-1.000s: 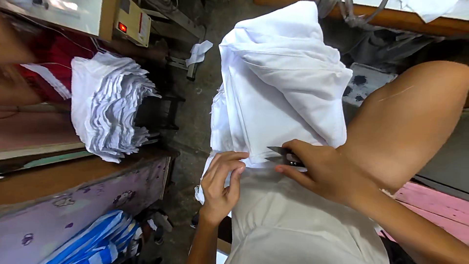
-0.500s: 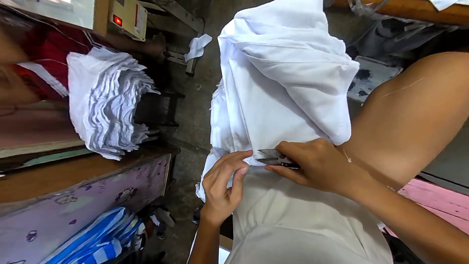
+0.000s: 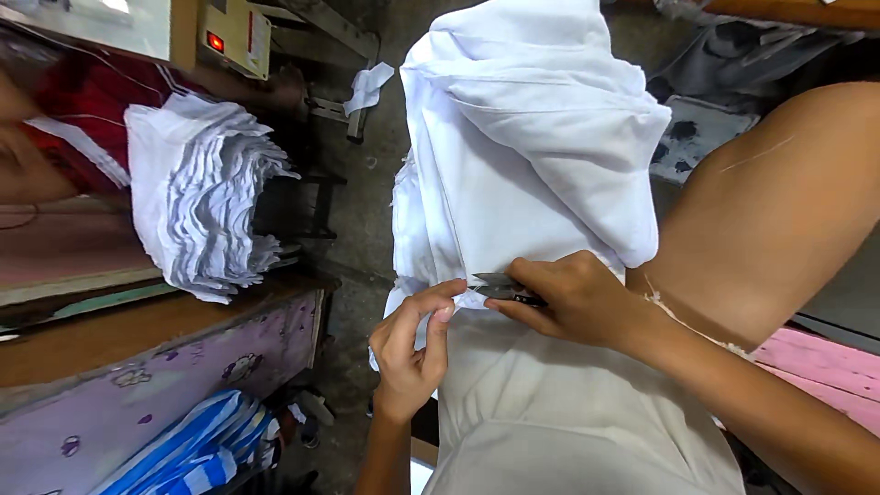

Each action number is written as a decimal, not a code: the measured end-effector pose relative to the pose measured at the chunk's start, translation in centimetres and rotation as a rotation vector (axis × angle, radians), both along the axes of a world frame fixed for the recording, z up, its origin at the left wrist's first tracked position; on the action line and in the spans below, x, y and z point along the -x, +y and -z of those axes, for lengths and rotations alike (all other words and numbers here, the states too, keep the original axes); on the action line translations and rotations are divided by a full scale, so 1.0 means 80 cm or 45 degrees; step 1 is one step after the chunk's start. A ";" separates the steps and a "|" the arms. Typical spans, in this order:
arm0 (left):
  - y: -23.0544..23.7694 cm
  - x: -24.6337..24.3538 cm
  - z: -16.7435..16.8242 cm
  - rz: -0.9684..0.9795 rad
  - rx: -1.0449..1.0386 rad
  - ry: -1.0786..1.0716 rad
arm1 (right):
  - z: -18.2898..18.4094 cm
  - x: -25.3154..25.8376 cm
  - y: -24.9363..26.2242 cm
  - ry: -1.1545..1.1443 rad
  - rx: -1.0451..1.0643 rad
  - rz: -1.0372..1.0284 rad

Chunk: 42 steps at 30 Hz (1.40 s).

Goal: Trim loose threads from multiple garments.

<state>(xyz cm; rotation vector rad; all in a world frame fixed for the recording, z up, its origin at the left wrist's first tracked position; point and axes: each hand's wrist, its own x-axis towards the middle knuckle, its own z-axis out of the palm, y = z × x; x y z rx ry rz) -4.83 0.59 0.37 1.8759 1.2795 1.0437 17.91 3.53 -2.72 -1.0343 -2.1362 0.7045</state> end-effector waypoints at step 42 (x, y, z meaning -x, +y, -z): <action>-0.015 -0.022 -0.024 -0.029 -0.266 0.177 | -0.050 0.004 0.009 -0.235 -0.119 0.018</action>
